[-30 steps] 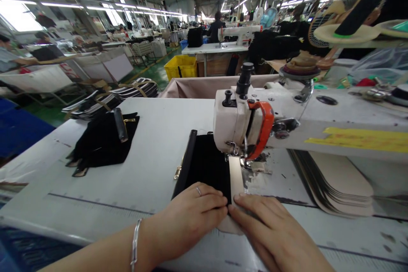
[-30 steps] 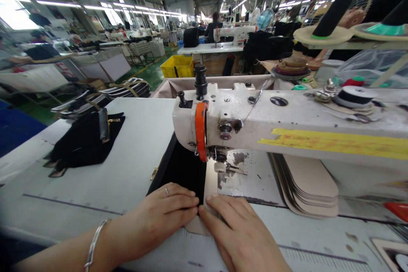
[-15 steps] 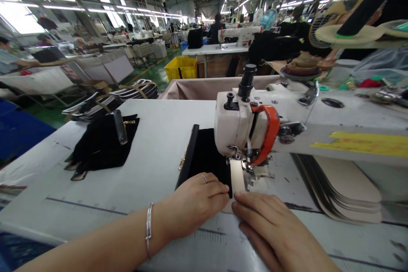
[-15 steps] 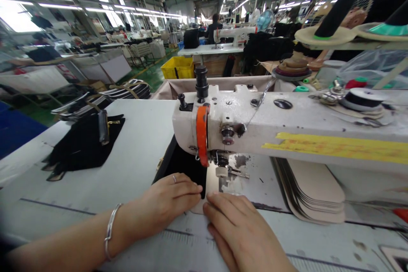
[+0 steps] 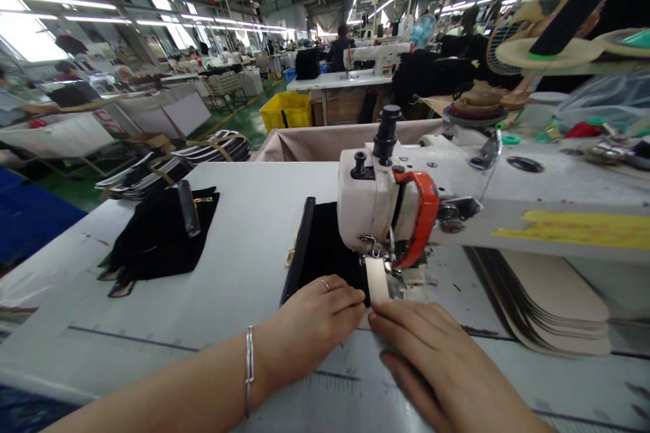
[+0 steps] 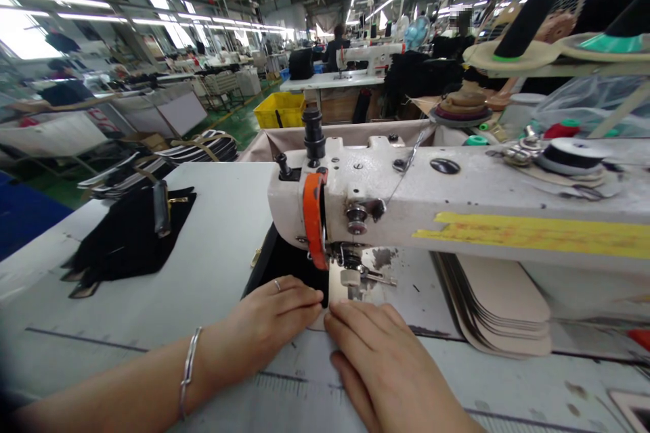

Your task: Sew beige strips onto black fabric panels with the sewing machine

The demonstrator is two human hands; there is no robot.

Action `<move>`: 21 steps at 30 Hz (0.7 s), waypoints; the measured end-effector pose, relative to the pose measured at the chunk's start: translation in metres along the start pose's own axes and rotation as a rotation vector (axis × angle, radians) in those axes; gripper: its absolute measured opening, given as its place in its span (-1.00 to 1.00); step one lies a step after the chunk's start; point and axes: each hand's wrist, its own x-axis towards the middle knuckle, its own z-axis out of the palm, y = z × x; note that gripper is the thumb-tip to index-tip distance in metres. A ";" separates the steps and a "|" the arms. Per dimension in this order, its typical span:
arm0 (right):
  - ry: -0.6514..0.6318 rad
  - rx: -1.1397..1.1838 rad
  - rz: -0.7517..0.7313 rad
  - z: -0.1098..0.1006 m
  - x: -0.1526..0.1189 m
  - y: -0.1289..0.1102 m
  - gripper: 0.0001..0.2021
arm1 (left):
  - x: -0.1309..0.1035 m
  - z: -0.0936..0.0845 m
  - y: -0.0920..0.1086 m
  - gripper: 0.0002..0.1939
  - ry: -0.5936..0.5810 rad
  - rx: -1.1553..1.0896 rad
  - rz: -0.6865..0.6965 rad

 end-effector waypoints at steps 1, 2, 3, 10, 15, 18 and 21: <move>-0.006 -0.002 0.006 0.000 0.001 0.000 -0.48 | 0.001 0.000 -0.001 -0.77 0.000 0.004 -0.005; -0.012 -0.005 0.010 -0.001 0.001 0.001 -0.49 | 0.002 0.000 -0.002 -0.77 0.006 0.007 -0.009; -0.019 -0.009 0.014 -0.001 0.002 0.001 -0.50 | 0.003 0.001 -0.004 -0.78 0.011 0.009 -0.011; -0.013 -0.031 0.023 0.003 0.009 0.008 -0.54 | 0.009 0.004 -0.013 -0.84 -0.001 0.015 -0.057; -0.004 -0.041 0.041 0.005 0.014 0.011 -0.53 | 0.013 0.004 -0.020 -0.85 -0.029 -0.023 -0.096; 0.001 -0.054 0.040 0.006 0.016 0.012 -0.51 | 0.016 0.005 -0.024 -0.87 -0.054 -0.069 -0.135; 0.004 -0.073 0.043 0.008 0.017 0.013 -0.49 | 0.018 0.008 -0.029 -0.85 -0.033 -0.049 -0.170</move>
